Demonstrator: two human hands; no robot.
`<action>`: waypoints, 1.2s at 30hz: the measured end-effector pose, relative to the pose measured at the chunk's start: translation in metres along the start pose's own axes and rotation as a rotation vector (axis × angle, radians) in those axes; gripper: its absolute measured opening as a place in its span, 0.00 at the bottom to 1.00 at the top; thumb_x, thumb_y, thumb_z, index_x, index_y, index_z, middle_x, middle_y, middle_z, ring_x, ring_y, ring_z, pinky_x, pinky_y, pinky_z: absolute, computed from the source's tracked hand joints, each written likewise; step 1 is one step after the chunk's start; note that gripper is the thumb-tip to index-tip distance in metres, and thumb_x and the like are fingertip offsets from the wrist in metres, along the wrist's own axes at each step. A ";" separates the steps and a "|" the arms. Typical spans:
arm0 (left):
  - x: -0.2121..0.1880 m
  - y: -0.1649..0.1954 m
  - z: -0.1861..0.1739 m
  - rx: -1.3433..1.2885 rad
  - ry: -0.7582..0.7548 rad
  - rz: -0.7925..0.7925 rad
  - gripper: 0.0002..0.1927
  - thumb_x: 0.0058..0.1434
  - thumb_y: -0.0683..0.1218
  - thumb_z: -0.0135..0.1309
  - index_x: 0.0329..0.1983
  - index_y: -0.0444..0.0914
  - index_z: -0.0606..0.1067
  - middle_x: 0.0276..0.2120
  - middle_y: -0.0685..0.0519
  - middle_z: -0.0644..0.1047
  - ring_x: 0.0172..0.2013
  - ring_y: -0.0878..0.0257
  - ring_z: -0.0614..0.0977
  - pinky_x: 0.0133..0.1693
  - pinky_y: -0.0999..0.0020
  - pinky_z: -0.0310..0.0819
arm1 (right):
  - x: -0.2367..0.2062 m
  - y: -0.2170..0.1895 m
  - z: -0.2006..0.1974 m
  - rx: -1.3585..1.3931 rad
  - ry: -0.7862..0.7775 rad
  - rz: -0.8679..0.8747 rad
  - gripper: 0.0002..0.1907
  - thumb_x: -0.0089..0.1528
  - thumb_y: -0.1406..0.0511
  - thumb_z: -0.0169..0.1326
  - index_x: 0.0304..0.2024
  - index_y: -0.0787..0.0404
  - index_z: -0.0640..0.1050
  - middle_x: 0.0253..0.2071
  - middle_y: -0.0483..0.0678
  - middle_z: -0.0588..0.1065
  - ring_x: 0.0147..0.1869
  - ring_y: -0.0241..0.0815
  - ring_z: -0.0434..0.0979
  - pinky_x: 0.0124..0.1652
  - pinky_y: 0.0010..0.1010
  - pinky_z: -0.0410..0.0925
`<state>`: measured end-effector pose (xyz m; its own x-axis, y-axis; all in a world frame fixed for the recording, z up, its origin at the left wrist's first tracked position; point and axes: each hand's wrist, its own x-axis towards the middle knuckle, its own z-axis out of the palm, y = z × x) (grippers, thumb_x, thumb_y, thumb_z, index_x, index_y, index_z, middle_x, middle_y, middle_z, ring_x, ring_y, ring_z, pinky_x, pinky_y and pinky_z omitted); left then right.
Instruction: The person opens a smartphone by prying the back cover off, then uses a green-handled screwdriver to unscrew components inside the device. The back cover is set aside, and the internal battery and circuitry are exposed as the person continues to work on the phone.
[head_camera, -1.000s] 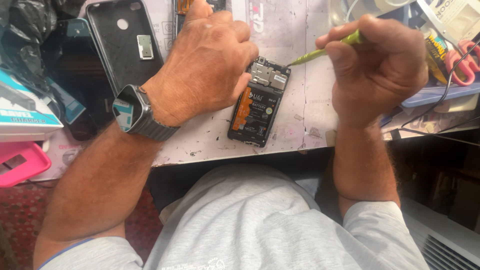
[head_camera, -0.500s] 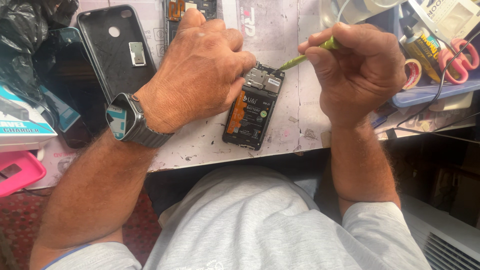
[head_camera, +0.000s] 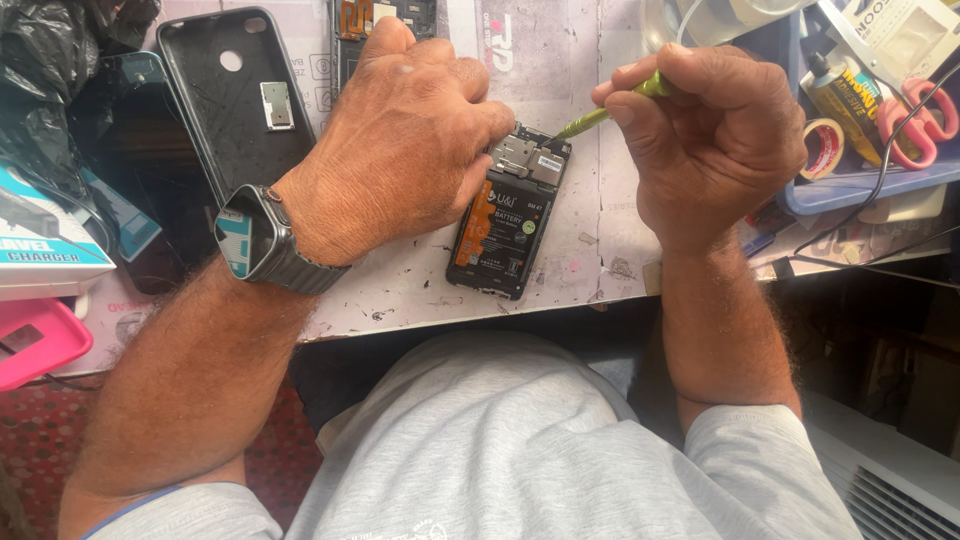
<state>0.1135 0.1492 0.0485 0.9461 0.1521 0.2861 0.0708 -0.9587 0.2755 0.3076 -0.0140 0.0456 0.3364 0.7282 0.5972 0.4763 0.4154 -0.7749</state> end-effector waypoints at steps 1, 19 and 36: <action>0.000 0.000 0.000 -0.003 -0.007 -0.003 0.07 0.61 0.49 0.63 0.41 0.45 0.85 0.30 0.55 0.78 0.37 0.59 0.77 0.51 0.48 0.63 | 0.000 0.000 0.000 -0.001 -0.002 0.001 0.15 0.70 0.77 0.62 0.55 0.67 0.72 0.47 0.57 0.79 0.47 0.43 0.85 0.45 0.28 0.82; 0.002 0.002 0.000 0.018 -0.013 0.003 0.08 0.60 0.50 0.64 0.40 0.44 0.85 0.30 0.54 0.79 0.36 0.59 0.78 0.48 0.52 0.64 | 0.001 0.001 -0.001 -0.023 -0.028 -0.010 0.14 0.70 0.76 0.62 0.55 0.67 0.72 0.46 0.57 0.79 0.47 0.43 0.85 0.45 0.28 0.82; 0.001 0.003 -0.004 -0.010 -0.012 -0.012 0.15 0.57 0.58 0.67 0.40 0.45 0.84 0.32 0.54 0.80 0.39 0.58 0.79 0.50 0.50 0.64 | 0.018 -0.009 -0.001 -0.075 -0.196 -0.151 0.15 0.65 0.73 0.62 0.53 0.67 0.75 0.44 0.57 0.76 0.46 0.44 0.82 0.42 0.27 0.79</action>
<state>0.1133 0.1470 0.0528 0.9490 0.1603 0.2714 0.0790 -0.9544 0.2877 0.3100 -0.0053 0.0635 0.0962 0.7559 0.6476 0.5702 0.4915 -0.6583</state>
